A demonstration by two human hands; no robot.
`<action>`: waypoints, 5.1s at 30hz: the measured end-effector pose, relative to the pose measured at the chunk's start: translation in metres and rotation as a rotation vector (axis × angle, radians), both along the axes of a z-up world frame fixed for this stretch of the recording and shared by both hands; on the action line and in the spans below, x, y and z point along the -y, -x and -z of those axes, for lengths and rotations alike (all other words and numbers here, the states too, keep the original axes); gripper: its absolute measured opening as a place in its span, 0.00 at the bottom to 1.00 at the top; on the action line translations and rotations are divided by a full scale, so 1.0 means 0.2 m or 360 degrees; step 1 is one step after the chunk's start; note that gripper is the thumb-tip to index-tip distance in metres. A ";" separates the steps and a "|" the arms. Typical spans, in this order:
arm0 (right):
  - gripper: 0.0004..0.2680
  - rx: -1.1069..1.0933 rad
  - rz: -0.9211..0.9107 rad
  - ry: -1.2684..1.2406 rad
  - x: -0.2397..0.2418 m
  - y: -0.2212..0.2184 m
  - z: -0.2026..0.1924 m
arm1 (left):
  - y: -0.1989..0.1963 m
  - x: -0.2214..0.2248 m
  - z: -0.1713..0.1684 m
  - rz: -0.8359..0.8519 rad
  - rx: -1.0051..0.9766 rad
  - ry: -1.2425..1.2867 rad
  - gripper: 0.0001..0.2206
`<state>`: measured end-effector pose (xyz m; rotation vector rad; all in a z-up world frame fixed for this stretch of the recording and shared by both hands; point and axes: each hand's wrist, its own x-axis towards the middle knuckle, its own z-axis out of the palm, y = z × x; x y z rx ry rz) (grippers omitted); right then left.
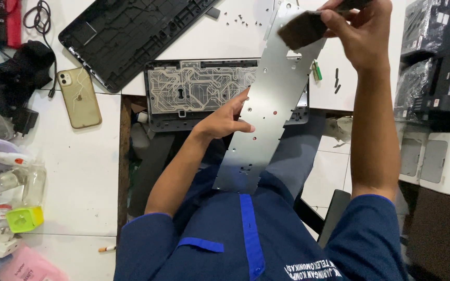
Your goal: Opening a keyboard casing, removing internal components, and cleaning them with a brush.
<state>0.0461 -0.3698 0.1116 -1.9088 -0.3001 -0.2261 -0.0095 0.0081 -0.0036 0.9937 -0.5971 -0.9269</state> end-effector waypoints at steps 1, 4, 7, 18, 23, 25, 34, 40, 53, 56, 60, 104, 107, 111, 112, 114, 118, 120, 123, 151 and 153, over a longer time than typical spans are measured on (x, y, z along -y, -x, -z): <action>0.08 -0.0002 0.0004 -0.0001 0.01 -0.02 0.01 | 0.00 0.00 0.00 0.0004 -0.0002 -0.0001 0.48; 0.12 0.0648 0.0211 0.0279 0.03 -0.04 0.03 | -0.01 -0.02 -0.02 -0.0020 0.0087 0.0075 0.48; 0.13 0.0470 0.0279 -0.0107 0.03 0.03 -0.02 | 0.00 -0.04 -0.03 -0.0015 0.0064 -0.0114 0.49; 0.08 0.0005 -0.0271 0.0423 -0.07 0.31 -0.27 | -0.01 -0.04 0.05 -0.0113 0.0042 -0.0139 0.54; 0.06 0.0398 0.0047 0.0544 -0.22 0.38 -0.25 | -0.01 -0.03 0.01 -0.0094 -0.0042 -0.0135 0.52; 0.05 0.0602 0.0099 0.0717 -0.35 0.45 -0.29 | -0.01 -0.01 0.01 -0.0110 -0.0053 -0.0075 0.51; 0.06 -0.0198 -0.0604 0.0297 -0.52 0.54 -0.31 | -0.09 0.00 0.11 -0.0654 -0.0175 0.0154 0.36; 0.05 0.0342 -0.0194 0.0286 -0.63 0.57 -0.13 | -0.08 0.06 0.15 -0.0855 -0.0381 0.0101 0.24; 0.04 0.0429 -0.0170 0.0232 -0.66 0.51 -0.12 | -0.12 0.04 0.34 -0.0848 -0.0296 0.0101 0.25; 0.04 0.0137 -0.0521 0.0195 -0.72 0.56 -0.21 | -0.11 0.04 0.17 -0.0858 -0.0364 0.0131 0.24; 0.04 0.0347 -0.0266 0.0086 -0.54 0.42 -0.07 | -0.05 0.08 -0.04 -0.0849 -0.0352 0.0143 0.21; 0.05 -0.0105 -0.0425 0.0480 -0.56 0.89 0.00 | -0.33 0.05 -0.16 -0.1257 0.0075 -0.0226 0.17; 0.04 -0.0013 0.0230 0.0258 -0.42 0.79 0.11 | -0.31 0.07 -0.14 -0.1319 0.0011 -0.0193 0.15; 0.05 -0.0492 0.0229 -0.0680 -0.41 0.69 0.23 | -0.27 0.12 0.00 -0.1479 -0.0091 0.0048 0.21; 0.05 -0.0485 0.0219 -0.0679 -0.45 0.69 0.25 | -0.27 0.15 0.06 -0.1488 -0.0083 0.0054 0.21; 0.14 -0.0713 -0.0103 -0.0667 -0.52 0.69 0.30 | -0.26 0.20 0.19 -0.1783 -0.0081 0.0038 0.20; 0.13 -0.0509 -0.0265 0.0172 -0.58 0.70 0.23 | -0.24 0.23 0.13 -0.1815 0.0064 0.0175 0.13; 0.09 -0.0219 -0.0289 0.0377 -0.62 0.69 0.16 | -0.27 0.23 0.22 -0.1783 -0.0255 -0.0063 0.48; 0.03 -0.0026 -0.0211 0.0518 -0.70 0.75 -0.01 | -0.22 0.21 0.02 -0.1471 0.0142 -0.0109 0.35; 0.26 0.0393 0.0181 0.1060 0.02 0.64 0.16 | -0.06 -0.40 -0.29 -0.0747 -0.0629 0.0400 0.37; 0.27 0.0160 0.0114 0.0743 0.04 0.66 0.12 | -0.05 -0.38 -0.25 -0.0705 -0.0516 0.0499 0.37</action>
